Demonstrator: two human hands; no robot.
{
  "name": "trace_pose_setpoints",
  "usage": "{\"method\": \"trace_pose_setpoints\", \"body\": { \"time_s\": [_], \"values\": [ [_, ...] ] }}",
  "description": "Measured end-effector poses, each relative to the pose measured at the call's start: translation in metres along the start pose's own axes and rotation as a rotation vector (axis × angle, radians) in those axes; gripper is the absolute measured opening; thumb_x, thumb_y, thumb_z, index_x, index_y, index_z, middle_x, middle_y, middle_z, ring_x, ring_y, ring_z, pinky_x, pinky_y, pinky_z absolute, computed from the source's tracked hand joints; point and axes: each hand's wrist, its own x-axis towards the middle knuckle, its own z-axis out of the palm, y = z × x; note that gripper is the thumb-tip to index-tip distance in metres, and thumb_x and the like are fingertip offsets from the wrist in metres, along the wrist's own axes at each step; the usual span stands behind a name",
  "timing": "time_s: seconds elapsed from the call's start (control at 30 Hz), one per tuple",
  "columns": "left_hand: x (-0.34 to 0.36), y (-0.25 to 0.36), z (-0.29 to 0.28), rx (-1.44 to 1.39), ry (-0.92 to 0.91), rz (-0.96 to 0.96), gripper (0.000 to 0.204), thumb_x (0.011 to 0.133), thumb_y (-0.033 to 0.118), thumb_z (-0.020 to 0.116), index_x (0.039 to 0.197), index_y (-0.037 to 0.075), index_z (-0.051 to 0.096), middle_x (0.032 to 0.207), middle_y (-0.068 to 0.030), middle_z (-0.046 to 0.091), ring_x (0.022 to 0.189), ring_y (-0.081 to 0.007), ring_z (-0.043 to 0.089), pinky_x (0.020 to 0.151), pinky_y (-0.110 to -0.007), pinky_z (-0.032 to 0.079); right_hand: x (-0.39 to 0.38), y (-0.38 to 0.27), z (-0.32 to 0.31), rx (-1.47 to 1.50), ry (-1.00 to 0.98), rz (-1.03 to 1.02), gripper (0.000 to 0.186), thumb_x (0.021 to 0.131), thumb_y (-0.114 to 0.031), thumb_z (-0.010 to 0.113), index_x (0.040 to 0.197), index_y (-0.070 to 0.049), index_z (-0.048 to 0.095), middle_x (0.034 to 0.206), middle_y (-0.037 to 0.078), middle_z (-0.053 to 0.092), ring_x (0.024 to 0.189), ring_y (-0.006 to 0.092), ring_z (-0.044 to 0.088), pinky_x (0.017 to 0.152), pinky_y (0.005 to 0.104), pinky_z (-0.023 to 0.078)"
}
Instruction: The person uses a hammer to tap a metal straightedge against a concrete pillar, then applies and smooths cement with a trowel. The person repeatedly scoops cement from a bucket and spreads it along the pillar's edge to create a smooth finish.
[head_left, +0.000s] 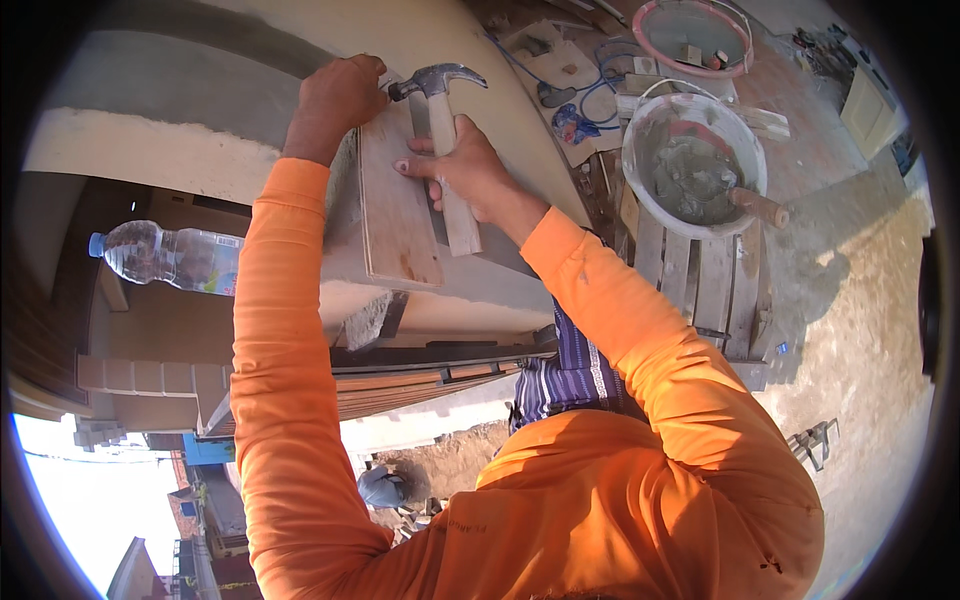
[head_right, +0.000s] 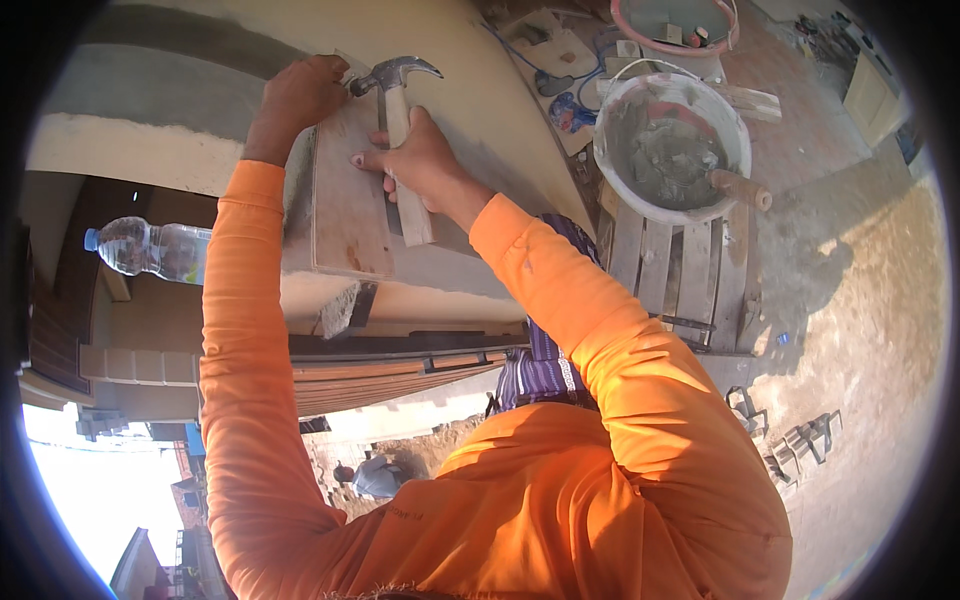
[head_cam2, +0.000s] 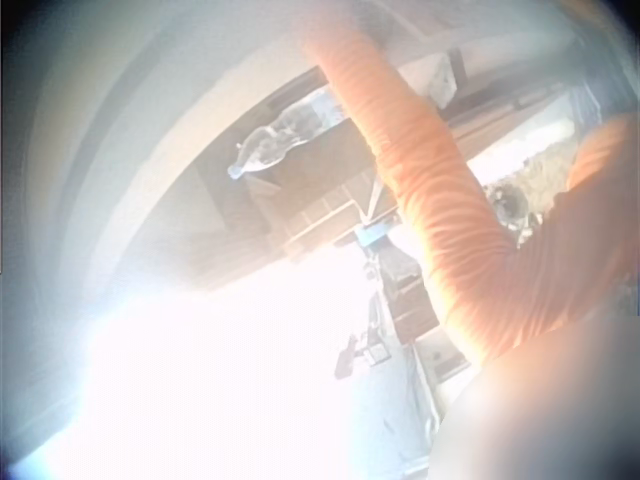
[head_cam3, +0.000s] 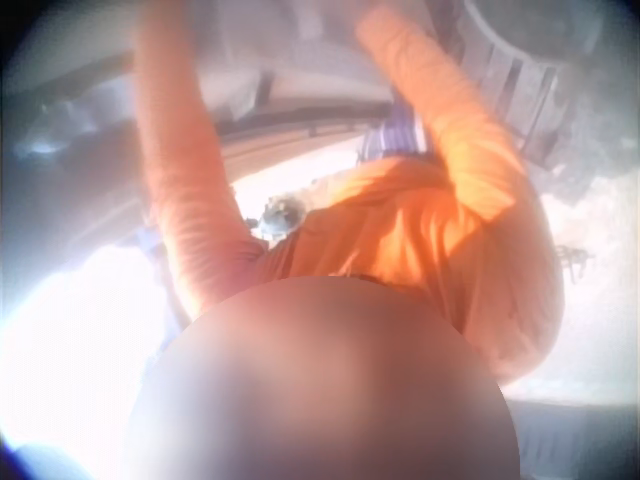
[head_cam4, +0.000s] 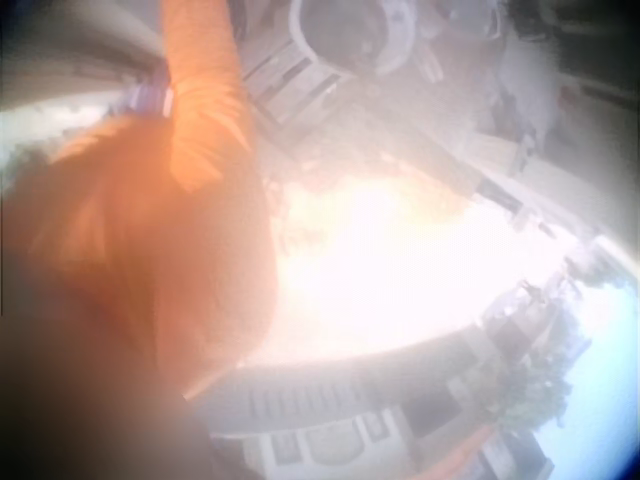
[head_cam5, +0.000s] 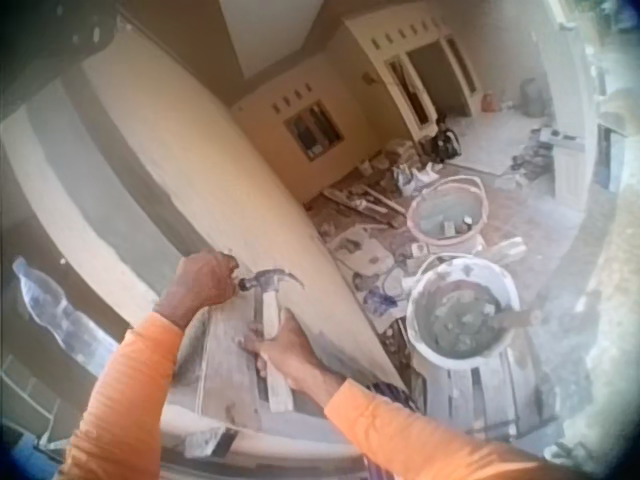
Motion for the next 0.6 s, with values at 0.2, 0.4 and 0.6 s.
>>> {"method": "trace_pose_setpoints", "body": {
  "time_s": [0.2,0.4,0.6],
  "values": [
    [-0.075,0.001,0.001,-0.266,0.150,-0.159,0.075,0.089,0.048,0.081,0.145,-0.001,0.068,0.139,-0.0286,0.069,0.136,-0.0430,0.066,0.110,-0.052,0.056,-0.003,0.001,0.003,0.007,0.021,-0.016,0.065,0.087,-0.010,0.095,0.127,-0.001,0.045,0.150,0.021,0.067,0.056,0.0122,0.060,0.052,0.0364,0.056],
    [-0.076,-0.004,0.007,-0.413,-0.102,-0.237,0.081,0.085,0.050,0.082,0.144,-0.003,0.068,0.142,-0.0347,0.066,0.137,-0.0468,0.064,0.112,-0.050,0.056,-0.001,0.003,0.001,0.018,0.001,-0.011,0.069,0.089,-0.009,0.094,0.131,-0.001,0.040,0.147,0.019,0.066,0.060,0.0139,0.062,0.050,0.0370,0.056],
    [-0.078,-0.006,0.008,-0.471,-0.067,-0.146,0.059,0.086,0.042,0.075,0.131,0.003,0.079,0.132,-0.0336,0.071,0.123,-0.0483,0.071,0.106,-0.048,0.058,-0.008,-0.001,0.002,-0.015,0.016,-0.033,0.054,0.098,-0.021,0.087,0.127,-0.002,0.045,0.122,0.014,0.071,0.058,0.0144,0.062,0.048,0.0377,0.055]
  ]
}}
